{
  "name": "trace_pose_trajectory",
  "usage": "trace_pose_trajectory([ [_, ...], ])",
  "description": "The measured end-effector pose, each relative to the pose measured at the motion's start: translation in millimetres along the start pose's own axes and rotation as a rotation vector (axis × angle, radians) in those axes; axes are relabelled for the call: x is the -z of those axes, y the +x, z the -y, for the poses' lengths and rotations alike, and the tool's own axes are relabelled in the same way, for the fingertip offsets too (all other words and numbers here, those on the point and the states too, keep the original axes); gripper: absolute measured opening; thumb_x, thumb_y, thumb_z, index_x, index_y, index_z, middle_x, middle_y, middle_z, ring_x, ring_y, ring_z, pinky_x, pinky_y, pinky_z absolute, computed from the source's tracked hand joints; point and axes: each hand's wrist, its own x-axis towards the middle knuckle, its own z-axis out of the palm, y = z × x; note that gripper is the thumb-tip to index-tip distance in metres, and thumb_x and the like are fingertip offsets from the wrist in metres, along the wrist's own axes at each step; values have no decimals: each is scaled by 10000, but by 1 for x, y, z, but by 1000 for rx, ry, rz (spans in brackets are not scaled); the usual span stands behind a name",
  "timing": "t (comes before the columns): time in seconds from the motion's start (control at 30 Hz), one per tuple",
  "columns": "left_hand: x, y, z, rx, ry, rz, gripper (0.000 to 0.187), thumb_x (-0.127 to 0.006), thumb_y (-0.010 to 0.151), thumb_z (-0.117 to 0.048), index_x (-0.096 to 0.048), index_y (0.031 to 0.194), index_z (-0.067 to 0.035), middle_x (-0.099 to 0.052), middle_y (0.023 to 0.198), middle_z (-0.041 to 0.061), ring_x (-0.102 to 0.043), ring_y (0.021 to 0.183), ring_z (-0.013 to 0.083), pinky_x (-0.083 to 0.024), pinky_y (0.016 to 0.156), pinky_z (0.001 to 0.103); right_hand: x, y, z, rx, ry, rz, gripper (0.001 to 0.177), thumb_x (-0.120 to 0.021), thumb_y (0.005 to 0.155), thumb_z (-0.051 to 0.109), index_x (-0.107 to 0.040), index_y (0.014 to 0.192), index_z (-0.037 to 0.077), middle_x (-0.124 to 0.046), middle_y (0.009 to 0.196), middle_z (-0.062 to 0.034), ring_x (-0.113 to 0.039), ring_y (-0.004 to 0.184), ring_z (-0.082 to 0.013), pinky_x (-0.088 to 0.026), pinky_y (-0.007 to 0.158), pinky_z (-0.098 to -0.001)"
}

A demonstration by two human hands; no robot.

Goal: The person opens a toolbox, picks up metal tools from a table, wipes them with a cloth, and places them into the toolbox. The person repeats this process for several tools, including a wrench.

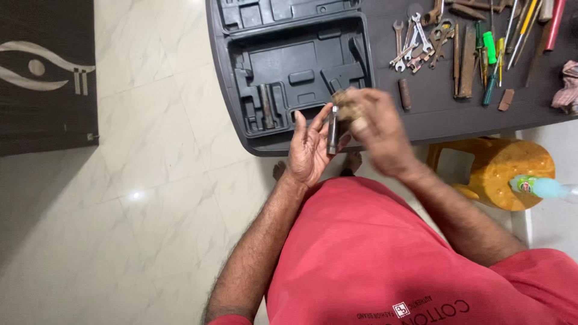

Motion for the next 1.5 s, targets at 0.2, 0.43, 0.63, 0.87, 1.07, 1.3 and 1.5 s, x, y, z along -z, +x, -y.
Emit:
trace_pose_trajectory([
  [0.2,33,-17,-36,3,-190,-16,1171,-255,867,-909,-273,1620,-12,-500,1482,170,-527,1376,254,-534,1117,408,-82,0,40,195,-412,72,405,-675,977,134,-662,1377,69,-562,1366,-190,-548,1221,-311,-529,1018,-438],
  [0.43,57,-25,-44,30,-8,94,1201,-248,934,-935,-364,1565,81,-593,1327,163,-577,1252,261,-535,1036,454,-108,13,44,69,-353,-106,369,-688,1026,117,-654,1389,63,-565,1338,-171,-577,1214,-287,-530,1024,-406],
  [0.63,54,-37,-43,87,-94,43,1092,-296,885,-871,-344,1579,-30,-569,1442,122,-562,1342,223,-479,1158,377,-123,3,57,176,-488,-43,373,-681,973,115,-669,1341,50,-549,1306,-188,-547,1218,-302,-509,1030,-409],
  [0.87,52,-38,-47,60,67,139,749,-464,1043,-505,-303,1613,-47,-459,1548,114,-502,1367,150,-417,1174,341,-120,22,32,53,-445,-299,374,-658,1030,81,-641,1401,36,-545,1311,-172,-568,1207,-301,-531,1018,-413],
  [1.07,62,-41,-50,91,87,87,673,-574,1060,-176,-248,1636,-56,-449,1571,101,-464,1178,154,-441,1170,349,-93,45,12,-485,414,-552,317,-553,1101,235,-615,1366,72,-633,1275,-188,-652,1093,-230,-609,920,-407],
  [1.3,47,-42,-59,96,347,63,725,-328,1058,-480,-79,1676,-195,-181,1684,110,-232,1521,264,-285,1222,450,-130,10,40,-369,207,-213,475,-452,1141,253,-423,1580,74,-584,1398,-118,-598,1268,-186,-538,1072,-364],
  [1.5,35,-40,-60,67,461,31,865,-164,961,-754,47,1654,-282,-120,1728,101,-171,1587,296,-196,1277,474,-149,6,48,-137,63,-274,500,-576,1114,207,-411,1547,20,-569,1338,-140,-585,1220,-194,-536,1024,-344],
])
